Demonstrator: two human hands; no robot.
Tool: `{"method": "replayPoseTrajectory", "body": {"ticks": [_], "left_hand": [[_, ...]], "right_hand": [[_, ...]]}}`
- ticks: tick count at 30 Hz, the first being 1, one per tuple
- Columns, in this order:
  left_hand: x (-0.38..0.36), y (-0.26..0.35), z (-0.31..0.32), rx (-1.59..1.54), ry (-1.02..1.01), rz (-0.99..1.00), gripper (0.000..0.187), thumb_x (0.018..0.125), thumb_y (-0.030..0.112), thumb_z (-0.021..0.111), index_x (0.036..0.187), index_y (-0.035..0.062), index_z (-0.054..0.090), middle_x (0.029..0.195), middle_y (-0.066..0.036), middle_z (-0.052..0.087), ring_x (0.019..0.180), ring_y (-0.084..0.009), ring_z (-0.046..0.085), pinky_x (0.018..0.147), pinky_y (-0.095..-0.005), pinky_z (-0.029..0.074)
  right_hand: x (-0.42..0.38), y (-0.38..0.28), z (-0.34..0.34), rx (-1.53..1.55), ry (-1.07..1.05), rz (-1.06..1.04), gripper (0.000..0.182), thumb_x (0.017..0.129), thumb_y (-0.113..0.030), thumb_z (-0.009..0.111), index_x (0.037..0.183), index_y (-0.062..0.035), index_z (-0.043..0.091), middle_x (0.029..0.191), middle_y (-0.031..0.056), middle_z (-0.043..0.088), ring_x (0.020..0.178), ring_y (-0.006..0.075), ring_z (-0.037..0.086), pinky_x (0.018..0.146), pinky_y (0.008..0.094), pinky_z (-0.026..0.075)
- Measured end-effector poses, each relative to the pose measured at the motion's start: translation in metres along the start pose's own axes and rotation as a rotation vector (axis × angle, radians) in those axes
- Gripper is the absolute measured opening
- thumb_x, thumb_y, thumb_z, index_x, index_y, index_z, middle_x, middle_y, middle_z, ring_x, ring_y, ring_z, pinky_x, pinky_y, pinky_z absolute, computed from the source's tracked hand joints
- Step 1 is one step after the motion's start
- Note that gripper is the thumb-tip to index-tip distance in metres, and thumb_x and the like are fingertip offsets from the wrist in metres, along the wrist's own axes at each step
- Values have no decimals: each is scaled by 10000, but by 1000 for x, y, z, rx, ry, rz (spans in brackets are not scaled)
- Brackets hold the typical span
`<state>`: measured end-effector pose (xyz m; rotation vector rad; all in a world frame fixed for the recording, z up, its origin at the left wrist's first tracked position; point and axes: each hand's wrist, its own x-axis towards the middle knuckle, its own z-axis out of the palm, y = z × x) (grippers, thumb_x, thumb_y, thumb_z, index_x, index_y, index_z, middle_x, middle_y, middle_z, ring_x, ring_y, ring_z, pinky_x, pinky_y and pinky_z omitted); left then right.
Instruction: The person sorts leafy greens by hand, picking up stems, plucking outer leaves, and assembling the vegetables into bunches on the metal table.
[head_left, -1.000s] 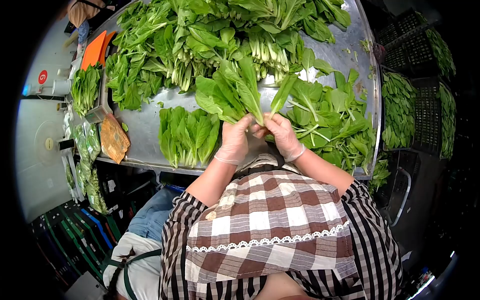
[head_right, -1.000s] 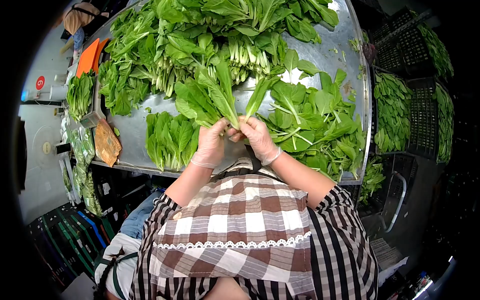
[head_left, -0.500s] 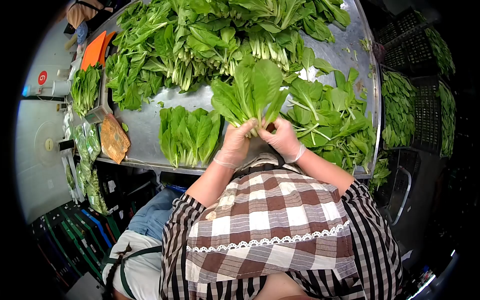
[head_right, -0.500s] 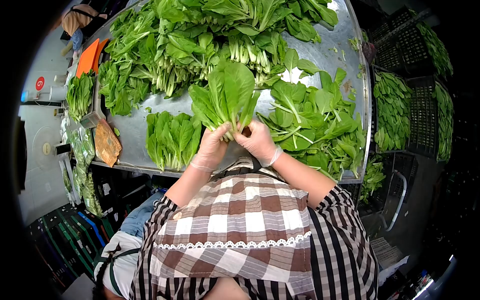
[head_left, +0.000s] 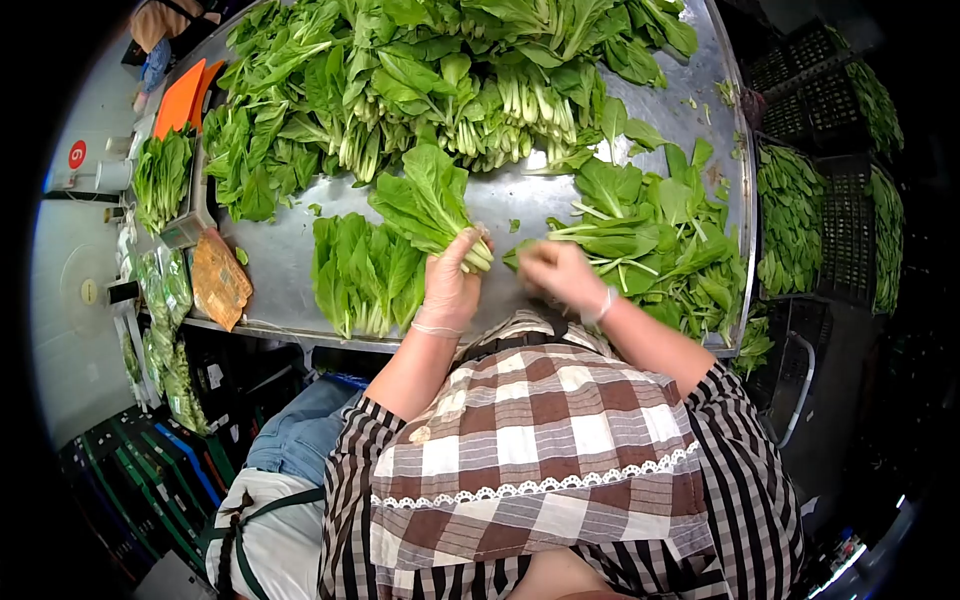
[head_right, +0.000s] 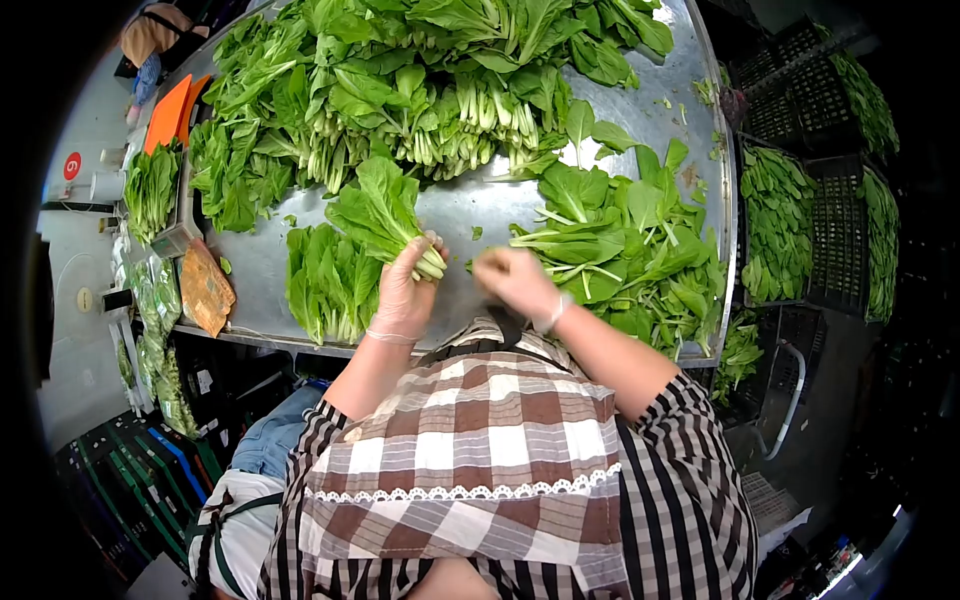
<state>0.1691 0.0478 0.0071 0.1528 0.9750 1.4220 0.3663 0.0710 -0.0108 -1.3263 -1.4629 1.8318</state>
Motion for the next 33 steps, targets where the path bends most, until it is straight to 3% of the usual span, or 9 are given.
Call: {"method": "replayPoseTrajectory", "body": {"ticks": [4,7,10,15,18,19,24,26,33], "left_hand": [[-2,2,2,-33,0,-52,308,885,91,668,1159,4,557,1022,-87,648,931,-202,622,845,-363,517],[-4,5,3,-39,-2,-101,329,890,98,657,1183,2,543,1047,-94,641,953,-203,617,849,-358,516],[-5,7,-2,-26,14,-169,380,886,101,662,1226,9,519,1026,-92,636,945,-199,609,845,-351,508],[-10,-1,-2,-57,-105,-130,400,852,128,718,1188,-26,563,947,-83,660,848,-189,624,789,-348,509],[-13,0,10,-75,-158,-140,429,843,124,728,1203,-23,547,903,-65,640,827,-177,612,778,-341,497],[-14,0,13,-82,-177,-141,439,841,123,731,1209,-22,540,890,-59,632,821,-173,608,774,-339,493],[-8,-3,13,-64,-170,-150,446,844,114,726,1227,7,524,891,-47,625,815,-161,603,758,-328,481],[-5,-8,9,-68,-131,-145,426,847,110,723,1216,17,533,902,-45,629,821,-160,605,755,-323,481],[-2,-10,10,-38,-49,-146,355,849,73,711,1170,43,563,965,-48,646,869,-162,613,763,-317,490]], "right_hand": [[79,-68,-24,-434,430,-558,169,856,-143,661,1005,-76,707,910,86,718,793,197,680,727,317,544],[127,-101,-45,-914,593,-656,259,803,-98,662,1058,-131,698,998,85,653,881,266,659,766,383,536],[151,-116,-54,-1222,500,-563,249,792,-148,679,1040,-151,703,998,91,628,897,293,642,765,396,528],[152,-112,-59,-989,654,-768,150,827,-204,661,925,-109,725,818,123,668,696,312,659,653,426,533],[141,-102,-56,-657,762,-776,148,844,-219,665,897,-92,719,813,118,664,675,265,663,637,389,534],[127,-105,-52,-554,717,-715,128,874,-159,661,914,-43,696,786,100,673,650,202,663,586,309,529],[58,-72,-11,308,491,-444,230,873,32,611,1102,29,597,878,102,672,744,155,648,667,265,563],[44,-53,0,556,397,-278,241,876,1,641,1106,-10,571,937,105,685,784,149,659,727,278,549],[61,-29,-8,738,281,-59,319,904,-97,678,1183,-12,548,989,101,696,790,148,668,724,269,532]]}}
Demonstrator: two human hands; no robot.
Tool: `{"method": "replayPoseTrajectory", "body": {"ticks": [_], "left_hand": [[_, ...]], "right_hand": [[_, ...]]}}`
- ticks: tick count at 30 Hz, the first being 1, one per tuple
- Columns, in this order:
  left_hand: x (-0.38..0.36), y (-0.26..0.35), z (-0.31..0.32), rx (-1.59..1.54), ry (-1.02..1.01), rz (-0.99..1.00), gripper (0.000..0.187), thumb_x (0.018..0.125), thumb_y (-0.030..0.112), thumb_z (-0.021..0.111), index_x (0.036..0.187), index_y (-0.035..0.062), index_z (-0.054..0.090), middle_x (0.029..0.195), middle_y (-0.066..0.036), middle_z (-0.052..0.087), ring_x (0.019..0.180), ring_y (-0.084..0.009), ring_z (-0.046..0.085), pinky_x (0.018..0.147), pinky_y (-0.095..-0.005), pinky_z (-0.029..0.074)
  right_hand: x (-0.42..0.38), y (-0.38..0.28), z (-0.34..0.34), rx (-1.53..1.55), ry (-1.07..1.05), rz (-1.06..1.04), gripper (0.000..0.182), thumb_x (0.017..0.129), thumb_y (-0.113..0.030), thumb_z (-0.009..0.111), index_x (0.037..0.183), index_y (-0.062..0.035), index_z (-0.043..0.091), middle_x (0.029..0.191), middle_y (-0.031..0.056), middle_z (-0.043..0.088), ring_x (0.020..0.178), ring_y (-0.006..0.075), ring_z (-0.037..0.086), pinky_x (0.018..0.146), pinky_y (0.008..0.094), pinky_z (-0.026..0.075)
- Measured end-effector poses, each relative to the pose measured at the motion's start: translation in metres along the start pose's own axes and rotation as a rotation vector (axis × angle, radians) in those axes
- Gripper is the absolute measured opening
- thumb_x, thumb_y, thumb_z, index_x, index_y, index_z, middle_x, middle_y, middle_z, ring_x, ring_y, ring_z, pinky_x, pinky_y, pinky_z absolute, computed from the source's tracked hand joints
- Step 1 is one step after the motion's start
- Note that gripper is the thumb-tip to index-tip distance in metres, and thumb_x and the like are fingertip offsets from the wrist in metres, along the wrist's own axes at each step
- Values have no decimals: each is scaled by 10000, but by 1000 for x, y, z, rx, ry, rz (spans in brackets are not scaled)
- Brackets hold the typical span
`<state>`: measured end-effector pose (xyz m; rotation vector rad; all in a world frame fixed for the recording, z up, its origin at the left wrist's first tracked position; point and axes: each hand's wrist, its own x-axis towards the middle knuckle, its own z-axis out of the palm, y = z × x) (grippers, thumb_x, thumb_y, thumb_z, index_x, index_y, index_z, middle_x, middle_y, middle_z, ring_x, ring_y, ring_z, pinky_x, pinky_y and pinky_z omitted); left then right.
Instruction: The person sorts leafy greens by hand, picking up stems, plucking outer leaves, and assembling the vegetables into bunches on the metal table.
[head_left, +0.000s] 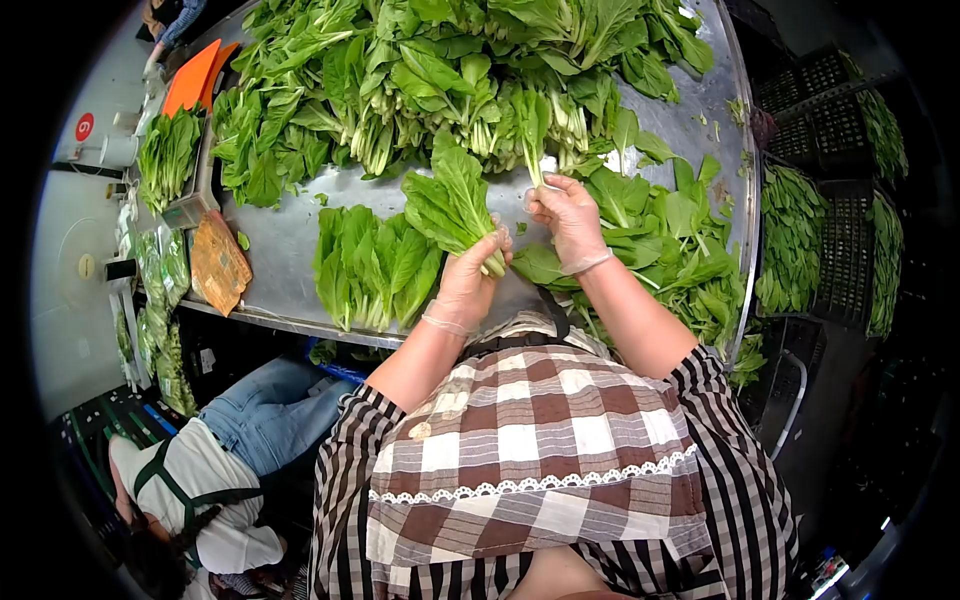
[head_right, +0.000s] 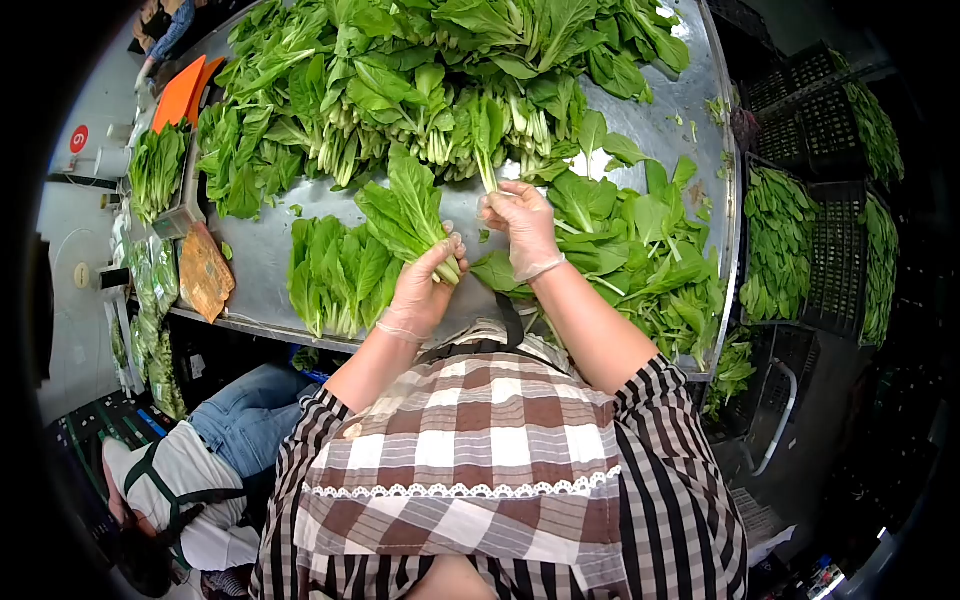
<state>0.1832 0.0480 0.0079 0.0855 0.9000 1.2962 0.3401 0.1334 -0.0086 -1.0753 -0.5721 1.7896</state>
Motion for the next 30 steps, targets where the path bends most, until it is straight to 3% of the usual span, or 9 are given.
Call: {"method": "replayPoseTrajectory", "body": {"ticks": [4,11,17,26,30], "left_hand": [[2,-1,-6,23,10,79,344,841,65,719,1151,48,571,993,-54,652,898,-162,622,778,-316,491],[-7,3,6,158,-10,123,315,867,49,680,1162,39,569,1056,-58,658,948,-162,623,818,-310,496],[-8,-1,3,214,-4,149,330,856,36,678,1171,16,582,1077,-54,654,973,-160,617,855,-306,490],[-9,-3,9,231,41,139,327,832,18,701,1139,8,591,1046,-52,645,959,-167,615,855,-305,486],[-6,-5,8,205,67,173,299,834,8,700,1114,9,592,1036,-62,645,943,-173,618,840,-307,493]], "right_hand": [[-6,7,-8,64,-211,117,323,917,-83,664,1203,3,543,991,106,696,788,158,675,762,277,539],[-37,9,-6,-24,-223,199,227,908,-62,671,1099,1,566,994,110,698,812,160,676,783,303,556],[-49,12,-1,-227,-298,71,191,861,-48,717,1007,9,608,889,81,683,769,140,650,729,275,533],[-52,23,0,-514,-239,-97,142,843,-58,742,933,-11,643,808,26,669,697,100,622,644,236,509],[-65,30,1,-204,-119,-46,95,868,-59,721,912,-45,638,819,27,676,663,92,613,621,238,504]]}}
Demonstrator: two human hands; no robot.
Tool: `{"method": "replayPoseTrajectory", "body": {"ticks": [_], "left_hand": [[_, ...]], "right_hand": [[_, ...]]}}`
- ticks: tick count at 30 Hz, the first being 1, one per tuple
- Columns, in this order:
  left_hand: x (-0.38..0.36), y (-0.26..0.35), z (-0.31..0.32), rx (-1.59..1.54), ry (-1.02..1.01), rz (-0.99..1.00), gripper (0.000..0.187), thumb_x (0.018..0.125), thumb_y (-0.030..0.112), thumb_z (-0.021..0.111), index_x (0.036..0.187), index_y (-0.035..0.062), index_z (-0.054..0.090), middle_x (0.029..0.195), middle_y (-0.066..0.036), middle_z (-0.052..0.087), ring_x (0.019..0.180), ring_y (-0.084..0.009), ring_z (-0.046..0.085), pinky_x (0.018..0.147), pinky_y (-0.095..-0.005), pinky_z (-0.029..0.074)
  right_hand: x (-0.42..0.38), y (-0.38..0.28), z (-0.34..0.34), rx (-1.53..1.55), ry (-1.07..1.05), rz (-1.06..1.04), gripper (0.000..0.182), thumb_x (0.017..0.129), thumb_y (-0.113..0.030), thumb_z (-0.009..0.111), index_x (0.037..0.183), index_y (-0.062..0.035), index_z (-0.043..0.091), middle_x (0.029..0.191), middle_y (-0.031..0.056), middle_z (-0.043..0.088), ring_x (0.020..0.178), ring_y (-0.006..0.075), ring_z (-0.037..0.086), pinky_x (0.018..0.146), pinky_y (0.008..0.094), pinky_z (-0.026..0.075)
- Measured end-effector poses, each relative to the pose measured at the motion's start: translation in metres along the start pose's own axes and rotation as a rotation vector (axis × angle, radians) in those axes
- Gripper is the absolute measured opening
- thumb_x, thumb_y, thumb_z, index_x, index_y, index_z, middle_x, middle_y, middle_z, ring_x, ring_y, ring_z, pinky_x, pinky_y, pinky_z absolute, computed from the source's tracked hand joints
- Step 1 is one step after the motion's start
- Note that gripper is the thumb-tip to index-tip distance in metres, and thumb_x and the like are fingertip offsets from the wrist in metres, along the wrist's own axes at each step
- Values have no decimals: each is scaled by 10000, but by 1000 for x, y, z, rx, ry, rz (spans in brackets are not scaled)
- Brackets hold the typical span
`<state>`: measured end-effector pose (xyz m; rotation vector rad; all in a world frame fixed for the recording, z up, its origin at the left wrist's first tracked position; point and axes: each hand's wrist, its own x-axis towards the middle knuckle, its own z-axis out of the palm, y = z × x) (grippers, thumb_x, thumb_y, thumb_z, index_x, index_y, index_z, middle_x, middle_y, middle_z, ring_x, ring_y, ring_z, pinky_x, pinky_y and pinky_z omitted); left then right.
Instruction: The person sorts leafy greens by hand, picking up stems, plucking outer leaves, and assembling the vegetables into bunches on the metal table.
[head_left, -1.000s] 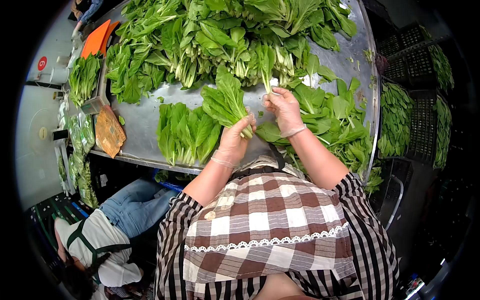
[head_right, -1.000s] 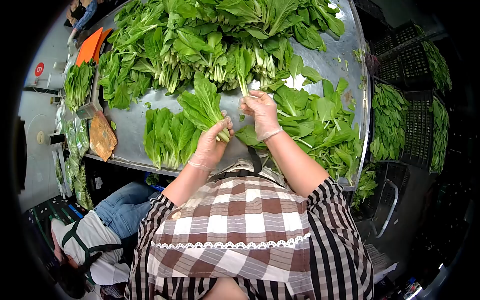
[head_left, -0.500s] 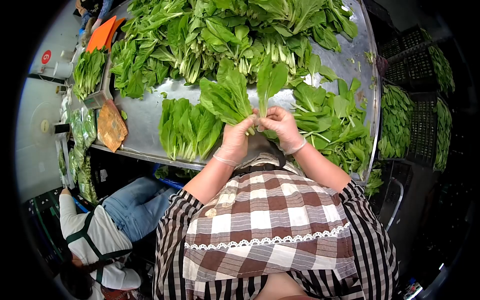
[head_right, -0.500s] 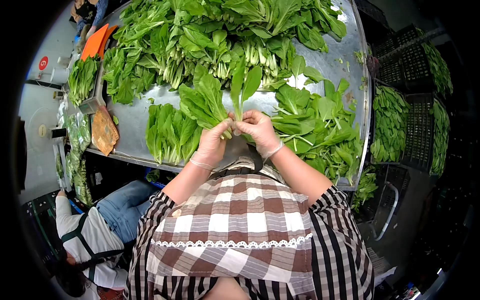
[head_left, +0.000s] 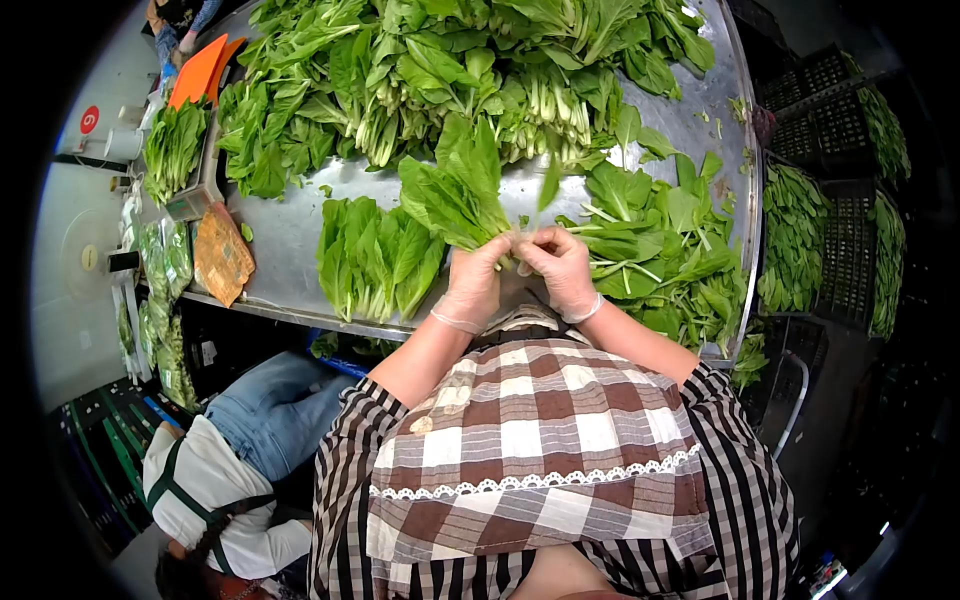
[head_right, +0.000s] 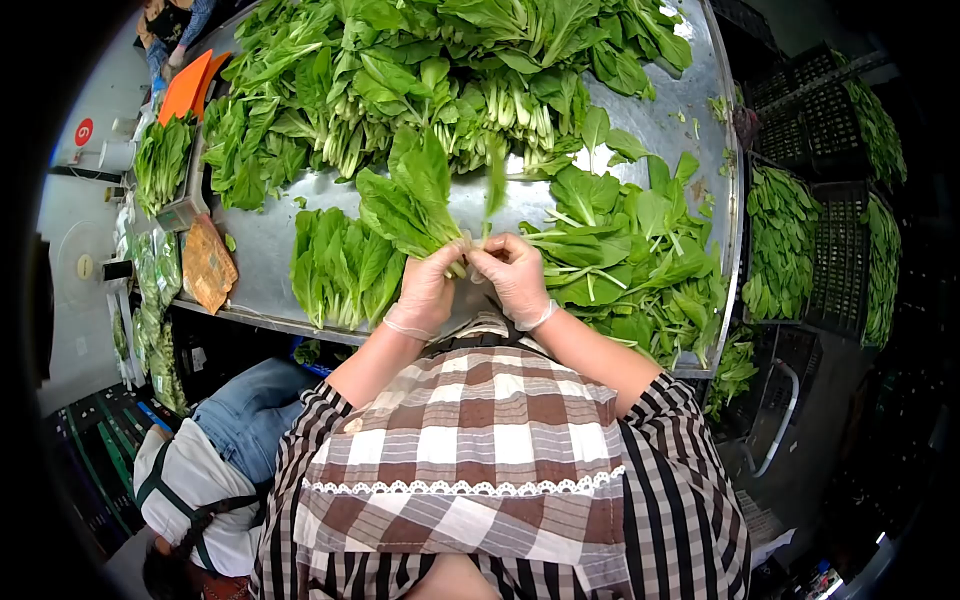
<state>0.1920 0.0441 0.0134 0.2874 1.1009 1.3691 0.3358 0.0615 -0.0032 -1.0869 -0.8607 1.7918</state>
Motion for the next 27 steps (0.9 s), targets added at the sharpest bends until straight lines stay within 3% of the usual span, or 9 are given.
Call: {"method": "replayPoseTrajectory", "body": {"ticks": [5,9,10,11,14,16,20,24,27], "left_hand": [[10,-1,-15,-112,30,12,314,856,-5,669,1152,7,563,1016,-78,643,922,-191,620,809,-339,512],[12,6,-21,-151,25,28,386,866,7,665,1227,12,526,1006,-78,641,892,-197,628,792,-354,525],[13,6,-23,-152,20,12,389,866,11,667,1229,11,527,1003,-77,641,886,-196,629,786,-354,527],[14,5,-24,-152,17,-4,392,865,14,670,1231,10,528,1000,-77,642,881,-196,630,780,-354,528],[14,2,-24,-129,30,-62,383,855,34,688,1208,14,540,989,-72,644,873,-193,632,764,-353,531],[17,1,-24,-123,17,-71,377,844,45,698,1189,17,549,984,-69,646,867,-192,633,757,-354,532],[5,-3,-14,-98,-4,-26,377,828,65,712,1168,22,555,979,-65,648,866,-188,634,759,-354,531],[0,1,-3,-152,45,-11,206,822,42,694,1009,17,611,889,-63,660,787,-177,632,702,-306,508],[1,1,-2,-166,21,-36,217,822,40,694,1020,18,607,890,-56,656,798,-176,631,714,-308,507]], "right_hand": [[3,4,-14,160,161,36,95,922,-111,682,869,-61,620,822,58,685,630,100,610,592,237,503],[6,-8,-21,-315,-228,499,220,929,-222,689,1023,-25,670,846,76,703,675,122,651,630,254,524],[15,-26,-16,-472,-227,327,290,900,-235,711,1077,-8,677,868,81,714,731,142,671,670,276,540],[41,-9,-30,-681,-151,-86,295,887,-235,705,1071,-6,686,886,87,722,768,152,671,693,291,544],[107,-63,-18,-1050,137,-561,189,850,-165,675,1025,-94,690,878,48,702,761,176,669,703,323,538],[140,-83,-6,-1290,201,-784,204,809,-168,691,996,-92,664,960,111,649,844,261,658,716,392,536],[157,-115,-4,-1771,185,-720,244,749,-186,706,973,-97,673,958,136,646,872,321,654,721,437,530],[163,-124,-5,-1548,204,-829,209,775,-226,696,950,-112,703,880,109,674,808,314,665,719,416,535],[154,-121,-6,-1194,343,-624,228,803,-232,674,1001,-125,718,905,120,702,811,312,677,733,398,543]]}}
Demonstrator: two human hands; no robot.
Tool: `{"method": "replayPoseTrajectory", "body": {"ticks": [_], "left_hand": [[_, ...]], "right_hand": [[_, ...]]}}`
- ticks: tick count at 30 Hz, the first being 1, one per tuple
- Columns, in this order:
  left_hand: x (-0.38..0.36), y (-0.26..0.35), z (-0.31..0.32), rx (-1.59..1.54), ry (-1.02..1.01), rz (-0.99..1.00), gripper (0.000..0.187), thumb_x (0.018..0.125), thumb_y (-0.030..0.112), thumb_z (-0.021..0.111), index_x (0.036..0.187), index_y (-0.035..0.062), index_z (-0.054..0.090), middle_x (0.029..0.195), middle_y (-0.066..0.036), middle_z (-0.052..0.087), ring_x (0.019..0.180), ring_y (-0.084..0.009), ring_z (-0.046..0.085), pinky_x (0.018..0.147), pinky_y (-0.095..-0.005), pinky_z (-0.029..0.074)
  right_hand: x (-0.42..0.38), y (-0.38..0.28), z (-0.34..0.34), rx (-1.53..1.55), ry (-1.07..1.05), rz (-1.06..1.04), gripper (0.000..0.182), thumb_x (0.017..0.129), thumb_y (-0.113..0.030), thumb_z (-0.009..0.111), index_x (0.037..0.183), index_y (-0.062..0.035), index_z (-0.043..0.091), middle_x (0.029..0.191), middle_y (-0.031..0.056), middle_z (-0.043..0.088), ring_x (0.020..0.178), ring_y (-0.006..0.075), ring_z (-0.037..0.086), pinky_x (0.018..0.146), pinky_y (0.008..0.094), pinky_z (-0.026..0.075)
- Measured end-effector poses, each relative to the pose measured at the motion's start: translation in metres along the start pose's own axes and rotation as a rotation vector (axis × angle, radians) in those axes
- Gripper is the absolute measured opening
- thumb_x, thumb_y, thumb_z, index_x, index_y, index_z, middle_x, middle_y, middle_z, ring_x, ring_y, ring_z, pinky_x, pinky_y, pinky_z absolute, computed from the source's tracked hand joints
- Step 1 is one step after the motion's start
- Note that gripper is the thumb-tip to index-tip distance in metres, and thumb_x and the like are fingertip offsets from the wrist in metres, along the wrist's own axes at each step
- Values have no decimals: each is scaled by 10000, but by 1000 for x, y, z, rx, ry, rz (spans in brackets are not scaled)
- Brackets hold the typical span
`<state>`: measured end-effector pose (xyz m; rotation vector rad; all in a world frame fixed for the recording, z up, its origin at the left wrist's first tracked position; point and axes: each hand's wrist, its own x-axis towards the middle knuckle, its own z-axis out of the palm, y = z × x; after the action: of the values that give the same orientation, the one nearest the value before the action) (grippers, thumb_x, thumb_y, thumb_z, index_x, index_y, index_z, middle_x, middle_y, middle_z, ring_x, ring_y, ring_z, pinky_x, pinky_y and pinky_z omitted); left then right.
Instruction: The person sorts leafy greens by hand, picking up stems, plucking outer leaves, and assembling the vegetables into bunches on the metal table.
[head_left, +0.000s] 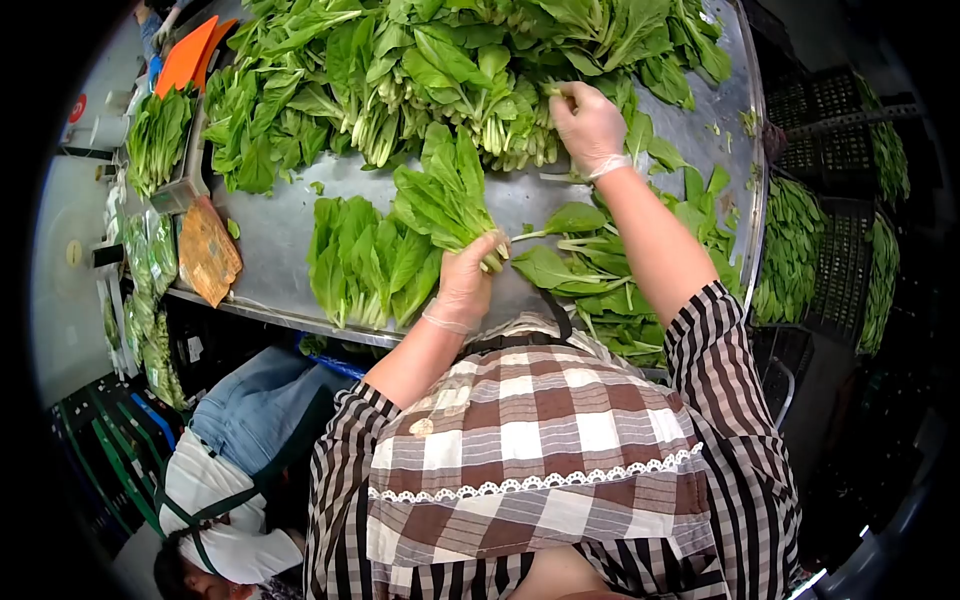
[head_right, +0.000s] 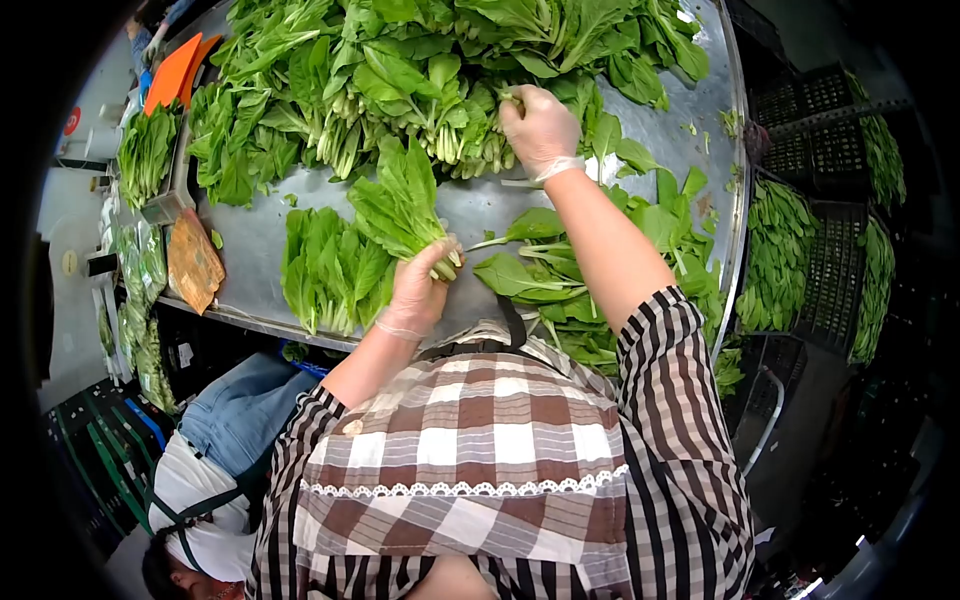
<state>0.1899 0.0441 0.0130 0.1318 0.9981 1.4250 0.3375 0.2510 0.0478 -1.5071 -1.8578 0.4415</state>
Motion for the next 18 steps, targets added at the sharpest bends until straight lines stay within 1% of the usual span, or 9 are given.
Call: {"method": "replayPoseTrajectory", "body": {"ticks": [2,4,5,6,7,8,10,13,18], "left_hand": [[0,1,1,5,-7,-5,225,822,36,696,1026,20,604,888,-52,652,800,-174,631,722,-309,507],[4,-3,-5,30,-25,10,343,826,50,704,1137,16,562,934,-63,645,829,-180,626,738,-331,516],[6,-5,-8,42,-34,19,402,829,56,709,1192,14,541,957,-69,641,844,-183,623,745,-342,521],[7,-5,-7,32,-29,28,398,828,54,709,1188,13,543,953,-67,640,841,-183,623,742,-342,521],[6,-4,-6,23,-21,34,395,828,52,709,1185,13,545,950,-65,640,839,-183,623,738,-342,521],[6,-4,-6,13,-14,41,391,827,50,709,1182,12,547,946,-63,639,836,-182,622,734,-343,520],[7,-6,-7,21,1,30,370,835,53,704,1170,13,552,961,-66,643,848,-184,626,736,-340,522],[6,-6,-6,26,12,-11,343,850,62,695,1161,14,557,1002,-79,654,876,-188,633,743,-334,524],[0,2,-3,73,17,-41,325,871,75,684,1165,14,560,1054,-102,670,907,-190,644,764,-322,522]], "right_hand": [[-10,8,3,210,41,118,211,862,-185,640,1008,-49,710,900,125,725,761,245,692,675,341,547],[-28,5,0,531,102,243,193,887,-150,627,990,-2,697,856,114,722,715,187,679,616,303,536],[-43,0,-8,671,56,328,161,916,-88,597,997,38,658,798,82,685,656,111,621,549,239,497],[-61,-7,-13,820,52,420,139,921,-58,587,1030,19,628,771,60,650,614,88,577,532,217,473],[-82,-1,-6,856,47,404,134,949,-82,576,1044,10,601,782,62,634,628,108,582,551,227,492],[-101,-1,-3,925,9,471,159,938,-111,615,1053,-3,595,806,70,649,638,122,594,581,256,522],[-130,-3,2,1151,-49,630,172,927,-121,635,1054,-14,588,843,73,660,658,132,609,616,272,521],[-132,-1,9,1228,-172,799,185,918,-123,647,1057,-21,581,869,69,666,671,141,619,650,282,511],[-120,7,17,1211,-204,769,168,891,-82,665,1031,-10,607,871,64,672,692,142,631,674,269,506]]}}
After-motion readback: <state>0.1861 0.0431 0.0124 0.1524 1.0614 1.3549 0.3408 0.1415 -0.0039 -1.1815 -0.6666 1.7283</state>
